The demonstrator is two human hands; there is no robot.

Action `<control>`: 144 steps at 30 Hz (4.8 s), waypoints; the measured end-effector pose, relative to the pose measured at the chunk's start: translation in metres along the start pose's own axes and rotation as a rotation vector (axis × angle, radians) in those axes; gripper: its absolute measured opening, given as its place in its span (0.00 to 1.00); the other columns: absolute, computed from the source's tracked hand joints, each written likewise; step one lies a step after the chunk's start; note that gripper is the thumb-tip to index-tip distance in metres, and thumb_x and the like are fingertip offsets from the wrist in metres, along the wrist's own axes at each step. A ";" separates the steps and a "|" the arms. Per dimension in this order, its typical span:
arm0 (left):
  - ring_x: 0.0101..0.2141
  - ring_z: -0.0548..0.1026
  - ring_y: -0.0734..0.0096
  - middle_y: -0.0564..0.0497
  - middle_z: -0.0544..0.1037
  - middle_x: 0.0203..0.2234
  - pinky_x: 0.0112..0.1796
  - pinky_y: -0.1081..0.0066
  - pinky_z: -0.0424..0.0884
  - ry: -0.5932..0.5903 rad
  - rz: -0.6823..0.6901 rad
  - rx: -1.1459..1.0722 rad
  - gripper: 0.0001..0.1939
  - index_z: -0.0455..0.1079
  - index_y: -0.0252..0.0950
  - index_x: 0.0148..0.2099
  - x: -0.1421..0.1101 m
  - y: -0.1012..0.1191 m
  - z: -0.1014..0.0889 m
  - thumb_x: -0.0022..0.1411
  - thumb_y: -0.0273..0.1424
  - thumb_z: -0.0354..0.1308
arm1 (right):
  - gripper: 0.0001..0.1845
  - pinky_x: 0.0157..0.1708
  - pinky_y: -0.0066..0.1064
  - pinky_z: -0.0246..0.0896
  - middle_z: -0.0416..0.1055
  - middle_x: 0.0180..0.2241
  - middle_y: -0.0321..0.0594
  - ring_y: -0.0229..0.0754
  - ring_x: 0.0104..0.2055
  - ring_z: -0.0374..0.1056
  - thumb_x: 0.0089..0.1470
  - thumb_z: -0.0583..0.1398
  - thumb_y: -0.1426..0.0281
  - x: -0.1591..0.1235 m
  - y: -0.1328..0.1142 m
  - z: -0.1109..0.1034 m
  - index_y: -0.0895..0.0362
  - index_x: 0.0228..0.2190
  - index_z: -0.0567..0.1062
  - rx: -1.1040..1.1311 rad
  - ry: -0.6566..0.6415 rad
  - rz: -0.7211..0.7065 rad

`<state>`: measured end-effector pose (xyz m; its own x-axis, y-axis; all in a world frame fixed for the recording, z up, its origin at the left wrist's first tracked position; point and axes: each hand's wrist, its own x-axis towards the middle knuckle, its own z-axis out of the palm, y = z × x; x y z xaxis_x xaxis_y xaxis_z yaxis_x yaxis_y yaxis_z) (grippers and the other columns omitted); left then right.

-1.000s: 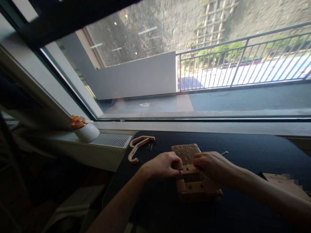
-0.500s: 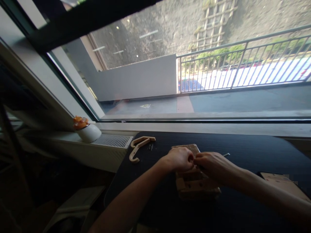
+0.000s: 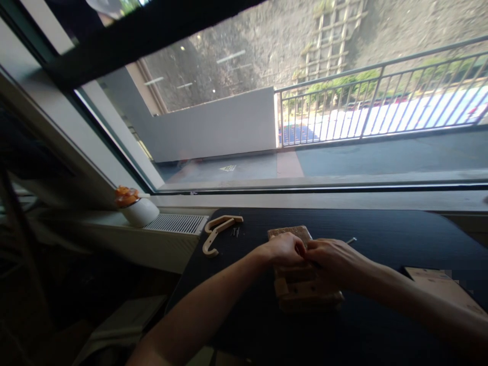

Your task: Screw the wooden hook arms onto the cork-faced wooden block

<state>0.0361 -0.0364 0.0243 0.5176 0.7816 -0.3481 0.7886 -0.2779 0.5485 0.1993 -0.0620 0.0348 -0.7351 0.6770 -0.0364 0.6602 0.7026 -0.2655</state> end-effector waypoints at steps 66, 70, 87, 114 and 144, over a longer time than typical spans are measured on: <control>0.28 0.73 0.73 0.56 0.76 0.25 0.29 0.76 0.65 0.064 -0.009 0.011 0.08 0.73 0.37 0.30 -0.001 0.006 0.008 0.48 0.36 0.59 | 0.15 0.25 0.29 0.54 0.69 0.27 0.39 0.37 0.26 0.62 0.59 0.52 0.60 -0.015 0.001 -0.031 0.57 0.30 0.70 0.295 0.372 0.058; 0.29 0.73 0.72 0.56 0.76 0.24 0.28 0.76 0.65 0.068 -0.002 0.018 0.07 0.73 0.37 0.28 -0.002 0.008 0.006 0.48 0.35 0.59 | 0.14 0.25 0.29 0.54 0.69 0.27 0.39 0.37 0.26 0.62 0.59 0.52 0.61 -0.014 0.001 -0.030 0.57 0.30 0.70 0.293 0.374 0.052; 0.30 0.73 0.72 0.56 0.76 0.26 0.33 0.74 0.67 0.059 0.012 0.033 0.07 0.73 0.38 0.30 -0.002 0.008 0.005 0.49 0.36 0.59 | 0.13 0.23 0.27 0.51 0.68 0.26 0.37 0.35 0.24 0.60 0.59 0.51 0.63 -0.009 0.000 -0.034 0.57 0.29 0.69 0.257 0.317 0.007; 0.32 0.73 0.71 0.56 0.77 0.25 0.35 0.75 0.67 0.109 0.057 0.096 0.08 0.73 0.38 0.28 0.000 0.004 0.010 0.50 0.36 0.59 | 0.13 0.25 0.29 0.52 0.70 0.26 0.38 0.38 0.26 0.62 0.59 0.52 0.63 0.001 -0.003 -0.041 0.57 0.30 0.70 0.224 0.262 0.064; 0.26 0.71 0.74 0.55 0.75 0.23 0.27 0.75 0.64 0.162 0.026 0.089 0.08 0.71 0.36 0.26 0.001 0.003 0.017 0.51 0.34 0.56 | 0.07 0.25 0.28 0.54 0.74 0.34 0.41 0.40 0.30 0.69 0.58 0.51 0.71 0.004 -0.006 -0.049 0.57 0.38 0.68 0.039 0.067 -0.049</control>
<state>0.0444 -0.0459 0.0127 0.4834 0.8514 -0.2034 0.8056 -0.3418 0.4840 0.1998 -0.0524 0.0838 -0.7536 0.6560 0.0414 0.6162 0.7270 -0.3029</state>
